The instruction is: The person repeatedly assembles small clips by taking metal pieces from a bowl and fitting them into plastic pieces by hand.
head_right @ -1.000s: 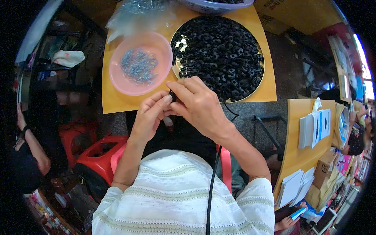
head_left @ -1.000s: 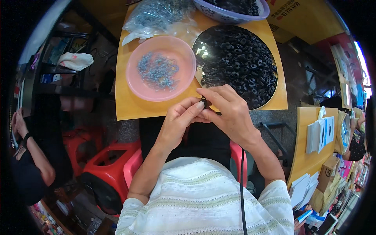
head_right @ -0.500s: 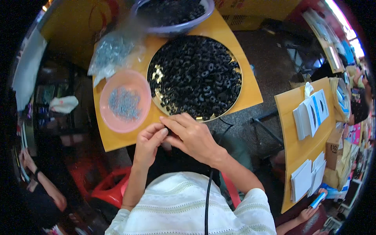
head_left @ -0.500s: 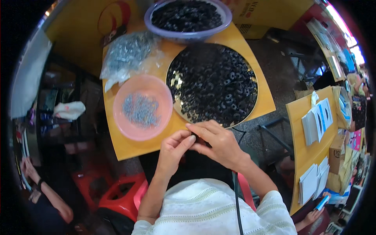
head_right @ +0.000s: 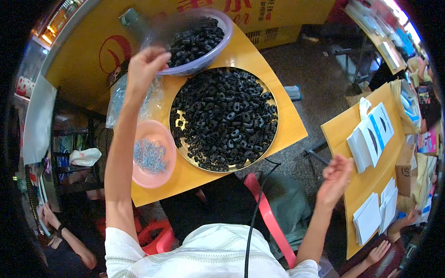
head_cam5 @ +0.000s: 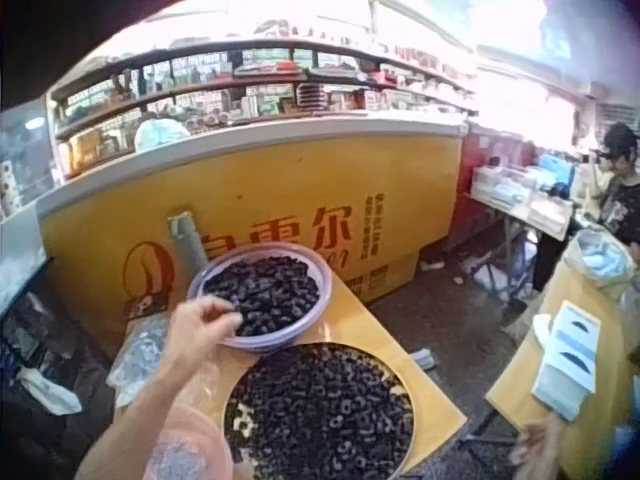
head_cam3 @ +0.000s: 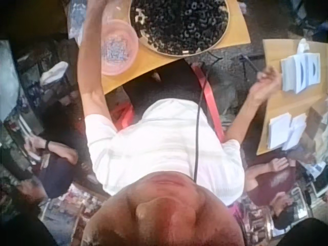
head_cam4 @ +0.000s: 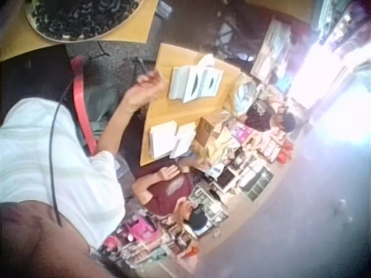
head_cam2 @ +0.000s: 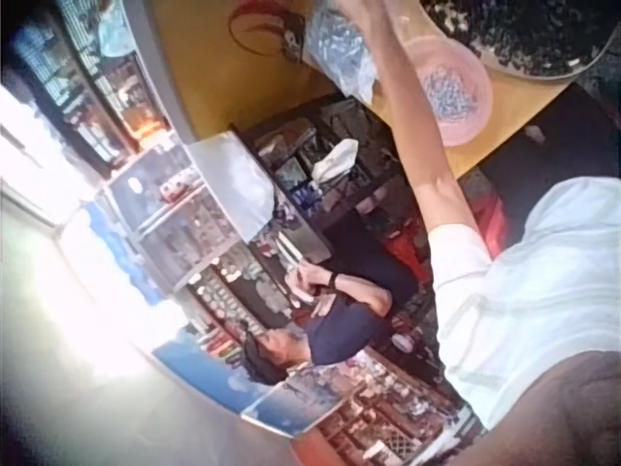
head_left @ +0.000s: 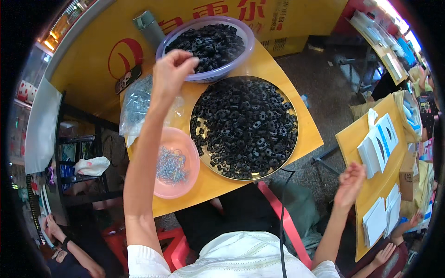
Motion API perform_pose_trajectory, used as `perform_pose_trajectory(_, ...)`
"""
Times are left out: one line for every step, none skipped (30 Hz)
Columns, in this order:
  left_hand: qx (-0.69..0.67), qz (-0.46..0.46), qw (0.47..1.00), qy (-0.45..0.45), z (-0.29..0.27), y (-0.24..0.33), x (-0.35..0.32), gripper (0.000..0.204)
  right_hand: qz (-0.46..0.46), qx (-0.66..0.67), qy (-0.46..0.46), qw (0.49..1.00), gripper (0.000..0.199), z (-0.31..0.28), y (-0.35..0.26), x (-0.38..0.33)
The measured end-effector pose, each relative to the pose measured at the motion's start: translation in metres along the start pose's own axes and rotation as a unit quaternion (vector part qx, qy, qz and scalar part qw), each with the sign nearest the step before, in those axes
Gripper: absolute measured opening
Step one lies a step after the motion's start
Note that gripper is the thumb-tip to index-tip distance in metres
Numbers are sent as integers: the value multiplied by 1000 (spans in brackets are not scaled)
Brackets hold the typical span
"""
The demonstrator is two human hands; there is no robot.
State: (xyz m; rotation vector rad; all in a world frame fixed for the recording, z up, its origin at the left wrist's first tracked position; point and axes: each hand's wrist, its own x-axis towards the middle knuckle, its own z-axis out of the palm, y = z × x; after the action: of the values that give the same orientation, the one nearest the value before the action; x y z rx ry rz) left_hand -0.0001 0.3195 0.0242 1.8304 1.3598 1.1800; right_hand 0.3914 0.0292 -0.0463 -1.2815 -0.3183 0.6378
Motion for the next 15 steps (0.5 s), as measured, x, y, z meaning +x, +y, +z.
perform_pose_trajectory(31, 1, 1000, 5, 3, 7, 16, 25, -53, -6, 38, 998, 37, -14, -6, 11)
perform_pose_trajectory(92, 32, 995, 7, -1, 4, 35, 25, -102, -12, 70, 992, 39, -29, -14, 25)
perform_pose_trajectory(98, 49, 994, 16, -1, 3, 48, 25, -131, 21, 64, 989, 40, -59, -26, 44)
perform_pose_trajectory(196, 69, 978, 25, 5, 6, 61, 28, -162, 51, 65, 983, 41, -94, -39, 58)
perform_pose_trajectory(216, 108, 970, 28, 3, -6, 75, 31, -206, 90, 75, 972, 42, -115, -64, 60)
perform_pose_trajectory(241, 148, 959, 32, -1, -16, 81, 35, -246, 132, 83, 957, 43, -135, -78, 62)
perform_pose_trajectory(269, 145, 951, 48, 0, -18, 79, 44, -249, 140, 81, 955, 44, -159, -81, 64)
perform_pose_trajectory(256, 154, 953, 45, 9, -17, 72, 46, -256, 142, 85, 952, 44, -177, -85, 62)
perform_pose_trajectory(244, 164, 955, 42, 16, -12, 60, 48, -248, 133, 143, 949, 45, -177, -79, 57)
perform_pose_trajectory(240, 211, 946, 61, 21, -5, 42, 40, -227, 117, 121, 959, 44, -174, -70, 53)
perform_pose_trajectory(188, 181, 965, 6, 27, 2, 20, 35, -204, 101, 101, 968, 44, -170, -61, 47)
perform_pose_trajectory(135, 150, 978, -49, 32, 11, -2, 29, -194, 80, 143, 967, 42, -149, -52, 39)
perform_pose_trajectory(124, 152, 978, -69, 40, 14, -24, 22, -182, 53, 168, 967, 41, -124, -40, 33)
perform_pose_trajectory(103, 158, 978, -94, 48, 8, -42, 21, -168, 34, 191, 966, 39, -102, -21, 32)
perform_pose_trajectory(118, 132, 978, -112, 59, 9, -55, 22, -134, 23, 150, 979, 37, -84, -8, 27)
